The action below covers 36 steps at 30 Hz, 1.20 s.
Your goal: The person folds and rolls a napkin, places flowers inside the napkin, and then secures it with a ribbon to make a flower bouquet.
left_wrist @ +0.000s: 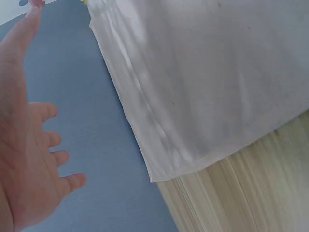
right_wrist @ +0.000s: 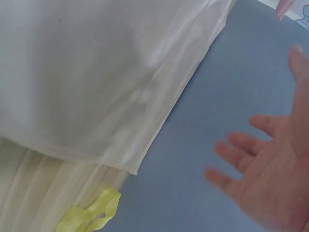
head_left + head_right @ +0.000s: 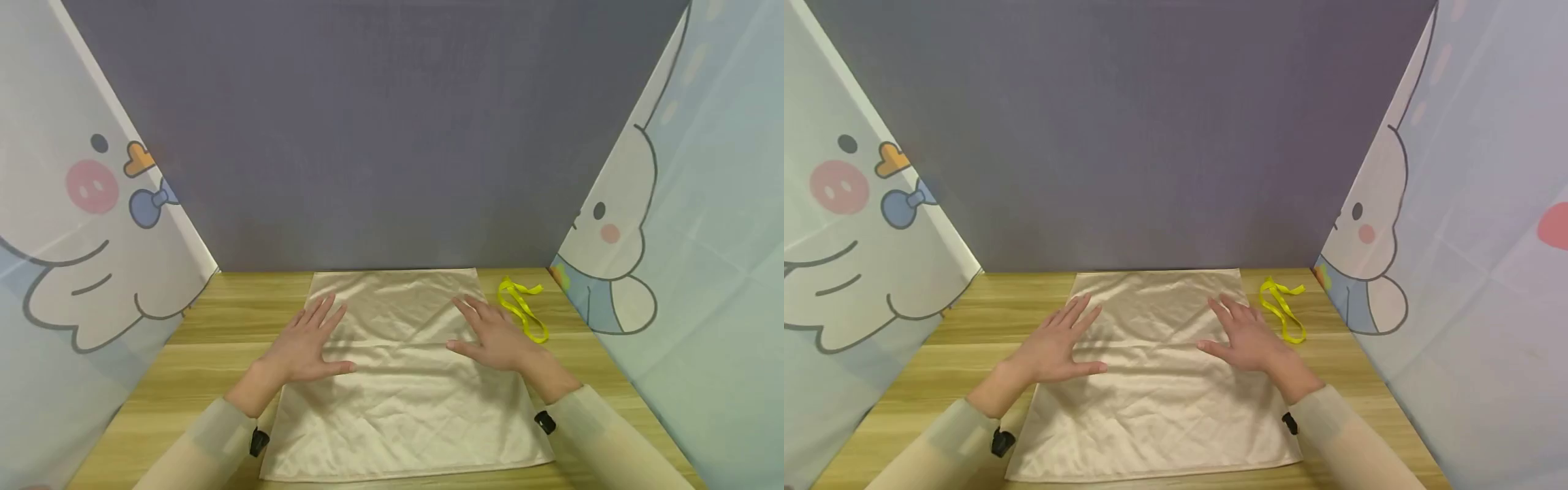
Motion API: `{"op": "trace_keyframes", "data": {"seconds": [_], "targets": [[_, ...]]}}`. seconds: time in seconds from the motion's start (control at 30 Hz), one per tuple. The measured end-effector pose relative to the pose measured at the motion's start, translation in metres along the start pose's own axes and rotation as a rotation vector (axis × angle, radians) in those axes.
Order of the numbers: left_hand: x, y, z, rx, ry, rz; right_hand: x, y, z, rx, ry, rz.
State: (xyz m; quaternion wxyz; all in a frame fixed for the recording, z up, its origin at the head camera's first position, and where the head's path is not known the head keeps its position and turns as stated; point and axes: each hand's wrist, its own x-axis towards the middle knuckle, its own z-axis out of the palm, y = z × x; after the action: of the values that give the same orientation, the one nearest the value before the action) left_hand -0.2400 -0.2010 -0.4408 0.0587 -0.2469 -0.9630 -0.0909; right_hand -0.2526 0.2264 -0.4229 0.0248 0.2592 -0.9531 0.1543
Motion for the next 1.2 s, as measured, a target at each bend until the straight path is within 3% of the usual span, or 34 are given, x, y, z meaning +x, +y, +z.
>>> {"op": "trace_keyframes", "data": {"seconds": [0.1, 0.23, 0.43, 0.63, 0.8, 1.03, 1.2], "targets": [[0.000, 0.000, -0.002, -0.078, 0.012, 0.013, -0.004, 0.005, -0.004, 0.069, -0.019, -0.025], [-0.002, 0.001, -0.004, -0.257, 0.007, 0.028, -0.011, 0.014, -0.006, 0.163, -0.084, -0.074], [-0.006, 0.004, -0.003, -0.426, -0.061, 0.117, -0.030, 0.031, -0.004, 0.344, -0.228, -0.078], [-0.013, 0.008, 0.003, -0.508, -0.088, 0.160, -0.053, 0.049, 0.000, 0.524, -0.353, -0.078], [-0.020, 0.012, 0.008, -0.581, -0.113, 0.150, -0.071, 0.062, 0.003, 0.704, -0.460, -0.092], [-0.026, 0.018, 0.010, -0.609, -0.116, 0.143, -0.092, 0.078, 0.004, 0.755, -0.567, -0.136], [-0.028, 0.021, 0.012, -0.604, -0.110, 0.161, -0.103, 0.082, 0.003, 0.725, -0.609, -0.192]]}}
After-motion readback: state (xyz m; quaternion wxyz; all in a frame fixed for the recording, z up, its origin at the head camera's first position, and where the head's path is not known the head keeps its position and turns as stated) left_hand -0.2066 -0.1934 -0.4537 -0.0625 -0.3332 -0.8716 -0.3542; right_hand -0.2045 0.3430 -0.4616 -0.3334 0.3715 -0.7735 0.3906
